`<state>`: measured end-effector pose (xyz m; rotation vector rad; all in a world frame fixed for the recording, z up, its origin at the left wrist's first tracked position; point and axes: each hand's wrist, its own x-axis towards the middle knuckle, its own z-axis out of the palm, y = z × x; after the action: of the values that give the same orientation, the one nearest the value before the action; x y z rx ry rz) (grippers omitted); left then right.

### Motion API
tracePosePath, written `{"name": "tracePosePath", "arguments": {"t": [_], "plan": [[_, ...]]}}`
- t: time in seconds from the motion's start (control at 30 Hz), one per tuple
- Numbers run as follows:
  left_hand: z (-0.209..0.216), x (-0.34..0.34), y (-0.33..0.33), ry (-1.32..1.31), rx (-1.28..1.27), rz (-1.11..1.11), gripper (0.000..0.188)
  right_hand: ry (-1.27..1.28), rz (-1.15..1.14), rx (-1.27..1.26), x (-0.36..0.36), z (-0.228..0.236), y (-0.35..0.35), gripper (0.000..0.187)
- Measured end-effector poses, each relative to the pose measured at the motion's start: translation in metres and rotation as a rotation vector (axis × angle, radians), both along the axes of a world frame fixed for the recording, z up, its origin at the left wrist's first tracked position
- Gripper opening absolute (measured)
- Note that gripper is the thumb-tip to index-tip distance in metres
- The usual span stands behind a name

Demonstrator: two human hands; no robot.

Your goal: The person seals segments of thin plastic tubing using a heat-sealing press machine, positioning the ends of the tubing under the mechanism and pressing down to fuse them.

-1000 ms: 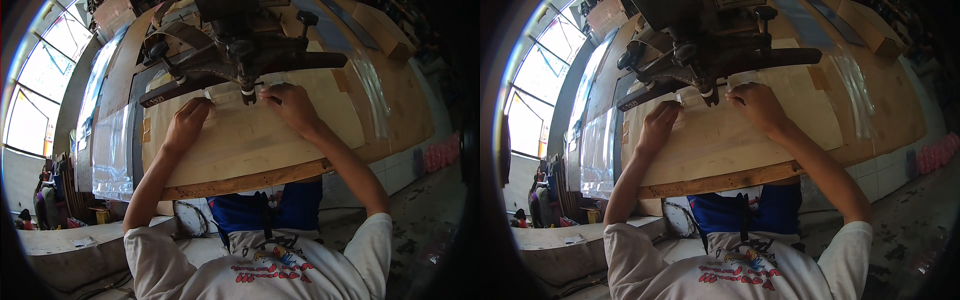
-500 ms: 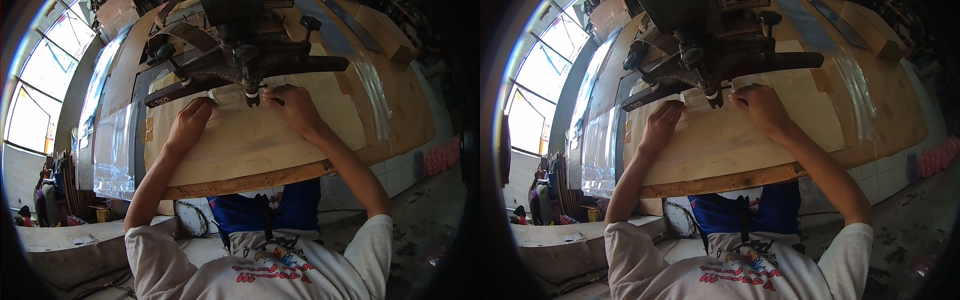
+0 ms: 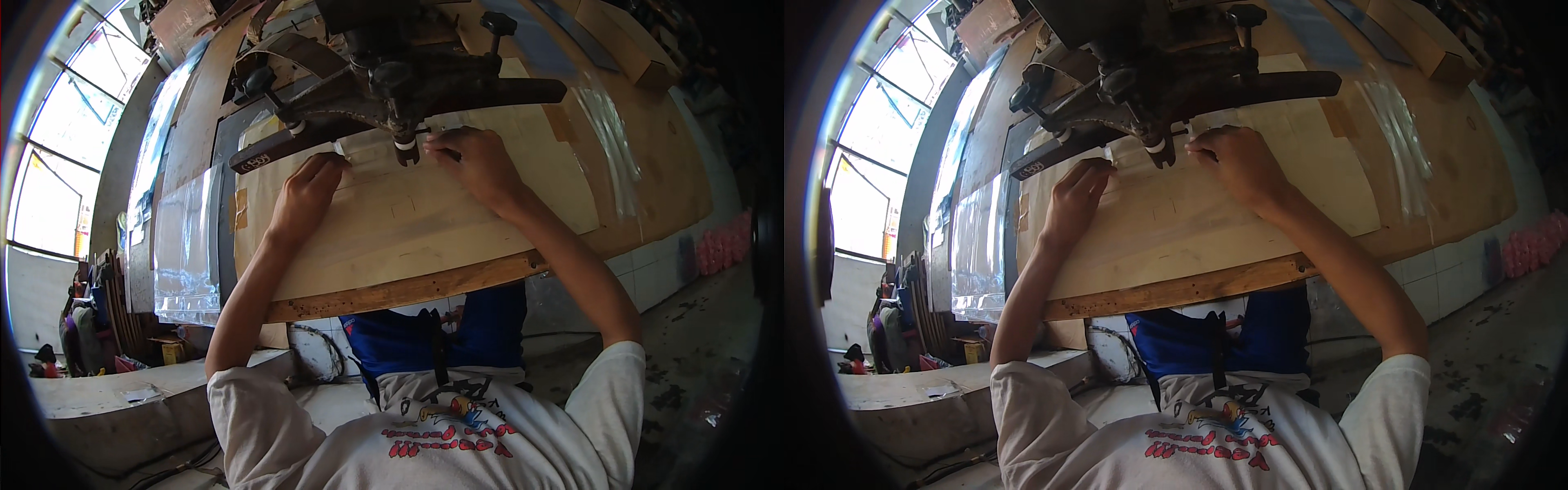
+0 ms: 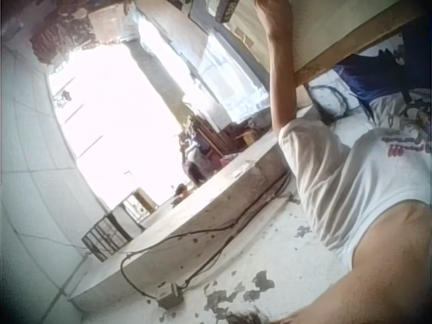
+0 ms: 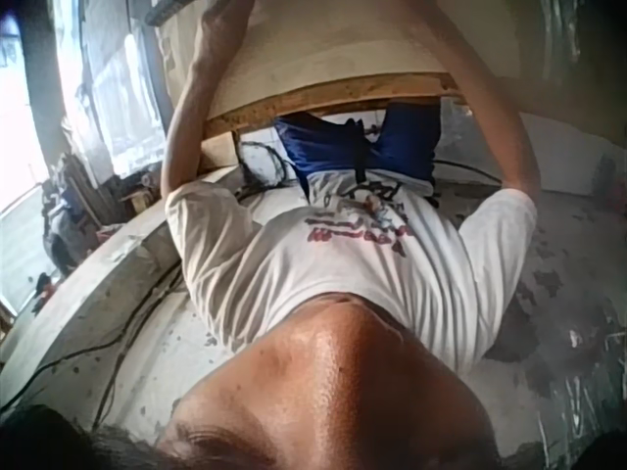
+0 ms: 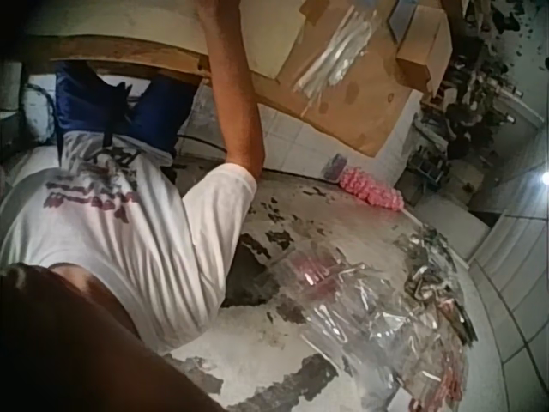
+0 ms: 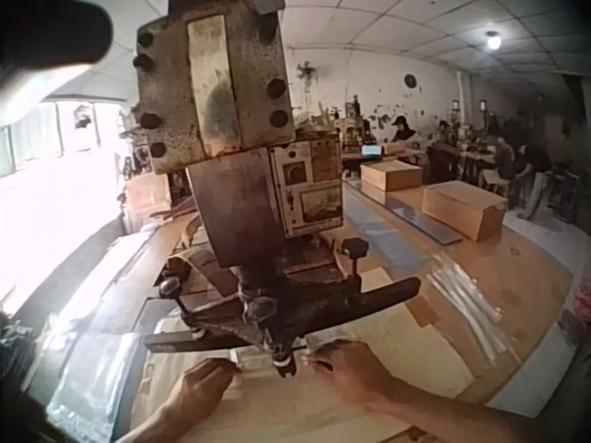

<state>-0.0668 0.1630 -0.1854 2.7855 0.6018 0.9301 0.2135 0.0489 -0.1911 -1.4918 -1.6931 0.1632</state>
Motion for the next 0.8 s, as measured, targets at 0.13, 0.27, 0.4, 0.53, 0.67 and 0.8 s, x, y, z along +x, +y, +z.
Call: {"name": "tracePosePath", "arguments": {"t": [0.13, 0.27, 0.4, 0.53, 0.67, 0.8], "plan": [[0.0026, 0.0013, -0.0023, 0.008, -0.008, 0.007, 0.015, 0.009, 0.011, 0.012, 0.0017, -0.0004, -0.0011, 0.017], [-0.0001, -0.0012, -0.0017, 0.015, 0.036, 0.039, 0.015, 0.018, -0.001, -0.008, -0.0023, 0.0035, -0.0045, 0.017], [0.0002, -0.0013, -0.0017, 0.005, 0.01, 0.044, 0.015, 0.026, -0.005, -0.029, -0.0017, 0.0018, -0.004, 0.017], [0.0007, -0.0023, 0.0001, 0.032, 0.01, 0.005, 0.017, -0.029, 0.009, -0.028, -0.0004, 0.0038, -0.0037, 0.015], [0.0024, -0.0019, -0.0005, 0.03, -0.004, 0.006, 0.017, 0.022, 0.01, -0.001, -0.0008, 0.0016, -0.0018, 0.016], [0.0015, -0.0024, 0.0013, 0.029, 0.005, 0.0, 0.017, 0.01, 0.006, 0.002, -0.0011, 0.0021, -0.0015, 0.015]]}}
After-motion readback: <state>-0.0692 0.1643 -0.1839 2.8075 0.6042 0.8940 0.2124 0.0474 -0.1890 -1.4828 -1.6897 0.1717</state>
